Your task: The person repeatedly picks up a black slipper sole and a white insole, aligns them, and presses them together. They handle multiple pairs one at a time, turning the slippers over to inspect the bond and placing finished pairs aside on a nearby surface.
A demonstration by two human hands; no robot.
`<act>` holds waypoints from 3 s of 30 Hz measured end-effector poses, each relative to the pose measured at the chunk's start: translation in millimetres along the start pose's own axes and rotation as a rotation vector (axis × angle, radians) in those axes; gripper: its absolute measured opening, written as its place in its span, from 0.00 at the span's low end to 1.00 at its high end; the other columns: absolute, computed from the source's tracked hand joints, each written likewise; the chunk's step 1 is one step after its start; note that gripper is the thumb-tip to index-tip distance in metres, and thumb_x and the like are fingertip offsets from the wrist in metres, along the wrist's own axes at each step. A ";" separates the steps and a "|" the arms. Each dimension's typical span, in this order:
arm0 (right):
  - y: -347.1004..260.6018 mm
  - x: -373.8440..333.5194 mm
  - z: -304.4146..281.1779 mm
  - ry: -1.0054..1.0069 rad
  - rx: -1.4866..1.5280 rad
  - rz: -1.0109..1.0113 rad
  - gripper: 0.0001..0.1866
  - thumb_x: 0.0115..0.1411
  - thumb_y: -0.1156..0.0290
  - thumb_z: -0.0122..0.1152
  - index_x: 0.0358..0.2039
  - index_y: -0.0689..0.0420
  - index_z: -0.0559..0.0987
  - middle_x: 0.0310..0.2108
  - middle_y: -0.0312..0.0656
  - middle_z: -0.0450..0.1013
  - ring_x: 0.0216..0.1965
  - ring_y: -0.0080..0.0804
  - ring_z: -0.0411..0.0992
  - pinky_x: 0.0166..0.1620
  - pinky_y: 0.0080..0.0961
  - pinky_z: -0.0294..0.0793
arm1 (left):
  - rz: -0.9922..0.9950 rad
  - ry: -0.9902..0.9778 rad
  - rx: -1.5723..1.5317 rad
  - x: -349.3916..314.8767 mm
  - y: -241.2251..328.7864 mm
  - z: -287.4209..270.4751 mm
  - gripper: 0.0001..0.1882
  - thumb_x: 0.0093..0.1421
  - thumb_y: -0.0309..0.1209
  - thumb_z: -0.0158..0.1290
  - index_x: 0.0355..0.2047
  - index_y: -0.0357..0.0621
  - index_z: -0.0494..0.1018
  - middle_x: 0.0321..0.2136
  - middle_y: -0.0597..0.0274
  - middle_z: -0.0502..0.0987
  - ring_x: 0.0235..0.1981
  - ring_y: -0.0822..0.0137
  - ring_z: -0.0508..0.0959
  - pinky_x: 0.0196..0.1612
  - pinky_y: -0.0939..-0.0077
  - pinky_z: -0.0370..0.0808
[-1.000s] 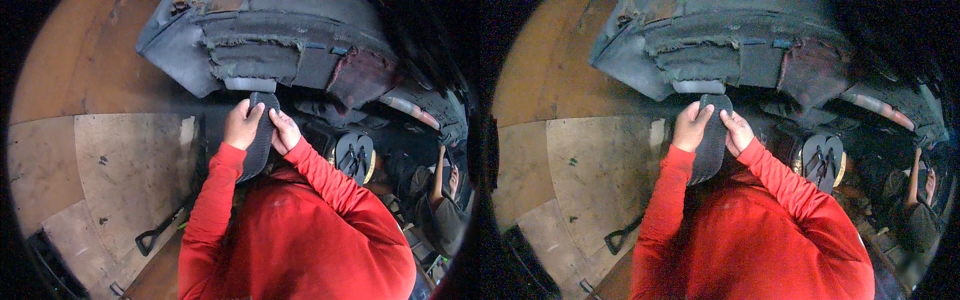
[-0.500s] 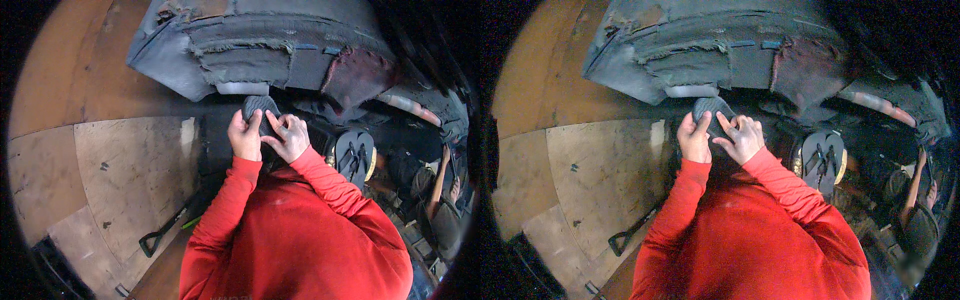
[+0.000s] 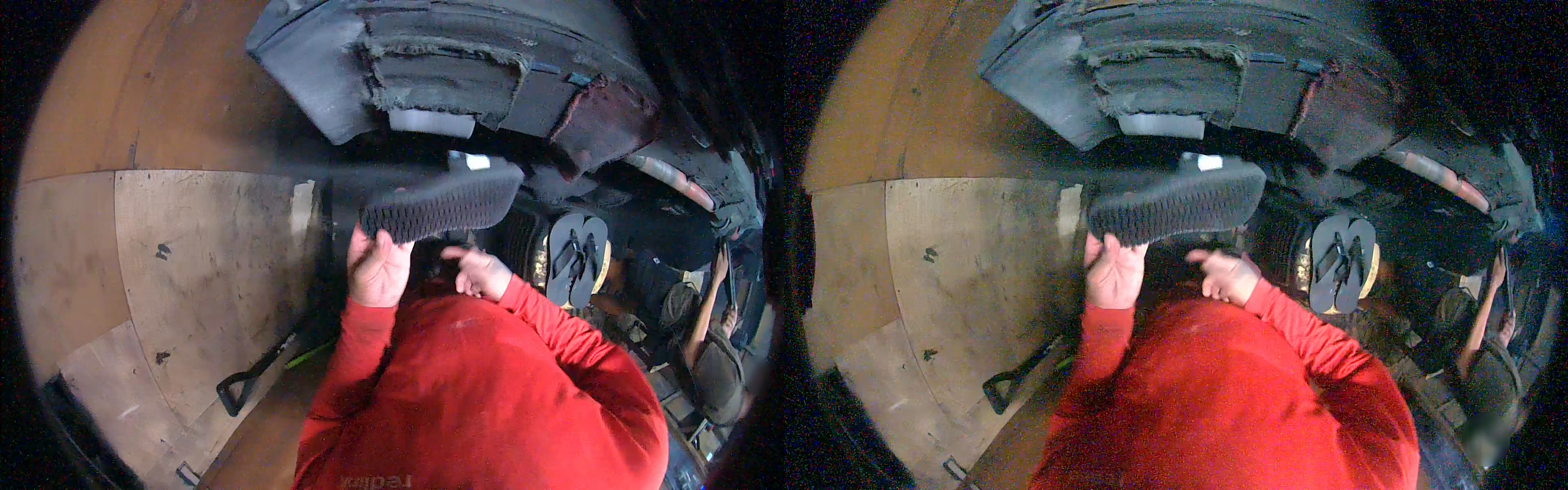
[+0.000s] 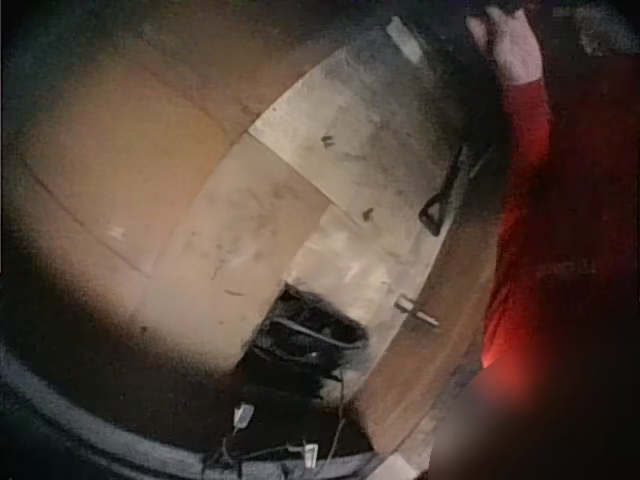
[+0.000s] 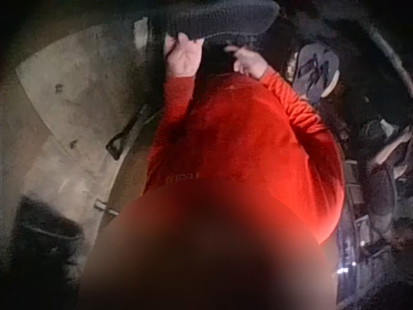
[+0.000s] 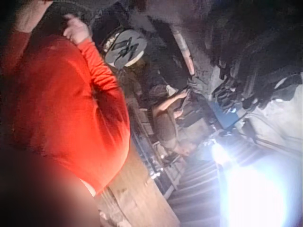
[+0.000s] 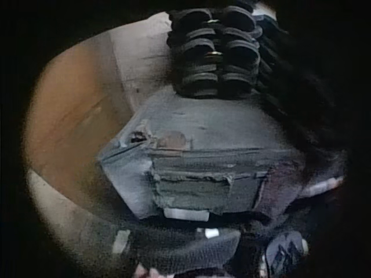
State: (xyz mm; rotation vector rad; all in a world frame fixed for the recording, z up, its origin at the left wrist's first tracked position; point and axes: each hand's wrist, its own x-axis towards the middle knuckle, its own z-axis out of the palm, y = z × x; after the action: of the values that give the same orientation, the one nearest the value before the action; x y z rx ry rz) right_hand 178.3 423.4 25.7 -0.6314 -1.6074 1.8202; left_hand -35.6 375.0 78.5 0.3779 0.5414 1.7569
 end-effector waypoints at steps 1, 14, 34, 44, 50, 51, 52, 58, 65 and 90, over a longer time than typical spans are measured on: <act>9.3 -7.6 -15.4 0.066 0.684 0.312 0.46 0.54 0.26 0.39 0.65 0.43 0.61 0.45 0.56 0.74 0.44 0.55 0.76 0.39 0.49 0.77 | -0.042 -0.012 0.056 -2.2 4.9 -8.2 0.27 0.66 0.32 0.52 0.64 0.46 0.61 0.64 0.53 0.63 0.67 0.53 0.60 0.68 0.42 0.52; -7.2 -34.2 -50.1 0.691 -0.724 0.146 0.42 0.53 0.56 0.71 0.64 0.59 0.65 0.56 0.52 0.70 0.57 0.44 0.69 0.61 0.34 0.66 | -0.176 0.288 0.493 35.0 -23.5 -21.8 0.13 0.66 0.32 0.56 0.45 0.36 0.74 0.37 0.70 0.76 0.37 0.80 0.72 0.41 0.83 0.70; -19.3 66.3 42.1 0.114 -0.716 0.274 0.58 0.50 0.54 0.70 0.73 0.47 0.42 0.50 0.64 0.66 0.49 0.64 0.70 0.53 0.45 0.73 | 0.233 0.408 1.275 84.9 -31.5 16.7 0.14 0.54 0.24 0.66 0.40 0.30 0.79 0.34 0.58 0.83 0.35 0.75 0.78 0.41 0.78 0.75; -39.3 72.0 -3.1 0.003 -1.017 0.489 0.52 0.50 0.54 0.69 0.72 0.35 0.50 0.51 0.60 0.66 0.49 0.61 0.70 0.50 0.49 0.75 | 0.057 0.439 0.825 98.2 -56.6 23.5 0.14 0.58 0.23 0.62 0.43 0.26 0.77 0.37 0.59 0.81 0.36 0.74 0.78 0.43 0.79 0.75; -60.4 79.3 -26.2 0.026 -1.460 0.253 0.40 0.58 0.69 0.55 0.69 0.24 0.56 0.58 0.60 0.62 0.58 0.59 0.64 0.54 0.48 0.72 | 0.084 0.457 0.558 73.0 -44.2 42.9 0.15 0.61 0.21 0.58 0.48 0.30 0.73 0.42 0.55 0.80 0.40 0.69 0.79 0.47 0.75 0.75; -60.9 82.4 -26.4 0.014 -1.476 0.225 0.39 0.60 0.70 0.52 0.69 0.23 0.56 0.60 0.60 0.62 0.59 0.60 0.63 0.55 0.49 0.71 | 0.107 0.474 0.553 71.6 -41.3 45.1 0.14 0.61 0.21 0.57 0.47 0.31 0.73 0.42 0.54 0.80 0.41 0.69 0.79 0.48 0.75 0.75; -61.3 84.9 -25.9 0.008 -1.491 0.204 0.38 0.61 0.71 0.49 0.69 0.23 0.56 0.61 0.61 0.61 0.61 0.60 0.62 0.57 0.50 0.69 | 0.121 0.480 0.550 71.0 -38.2 47.0 0.14 0.61 0.20 0.57 0.47 0.31 0.74 0.43 0.54 0.80 0.41 0.69 0.79 0.48 0.75 0.76; -69.1 93.0 -17.1 -0.020 -1.427 0.082 0.36 0.62 0.69 0.47 0.69 0.24 0.57 0.61 0.63 0.61 0.61 0.63 0.63 0.56 0.53 0.69 | 0.186 0.501 0.629 64.3 -14.9 60.6 0.13 0.62 0.19 0.55 0.48 0.32 0.72 0.44 0.53 0.79 0.44 0.67 0.79 0.49 0.74 0.76; -85.4 98.4 9.5 0.053 -1.345 -0.095 0.34 0.62 0.66 0.49 0.68 0.26 0.60 0.58 0.65 0.63 0.57 0.65 0.66 0.51 0.52 0.75 | 0.207 0.449 0.693 49.3 27.1 86.3 0.14 0.64 0.19 0.53 0.50 0.31 0.70 0.45 0.51 0.78 0.45 0.67 0.78 0.51 0.73 0.75; -139.5 71.8 35.0 -0.089 -1.316 -0.670 0.23 0.60 0.59 0.47 0.55 0.21 0.72 0.54 0.41 0.67 0.56 0.45 0.66 0.55 0.66 0.66 | 0.224 0.619 0.731 -102.6 50.8 92.6 0.27 0.54 0.14 0.59 0.52 0.36 0.61 0.47 0.52 0.75 0.49 0.64 0.75 0.56 0.68 0.70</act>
State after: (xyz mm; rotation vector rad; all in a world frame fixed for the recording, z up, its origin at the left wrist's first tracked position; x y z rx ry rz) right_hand 123.0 460.0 172.1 -0.4020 -2.5538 0.1591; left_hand -3.4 280.6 186.8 0.3983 1.6563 1.8344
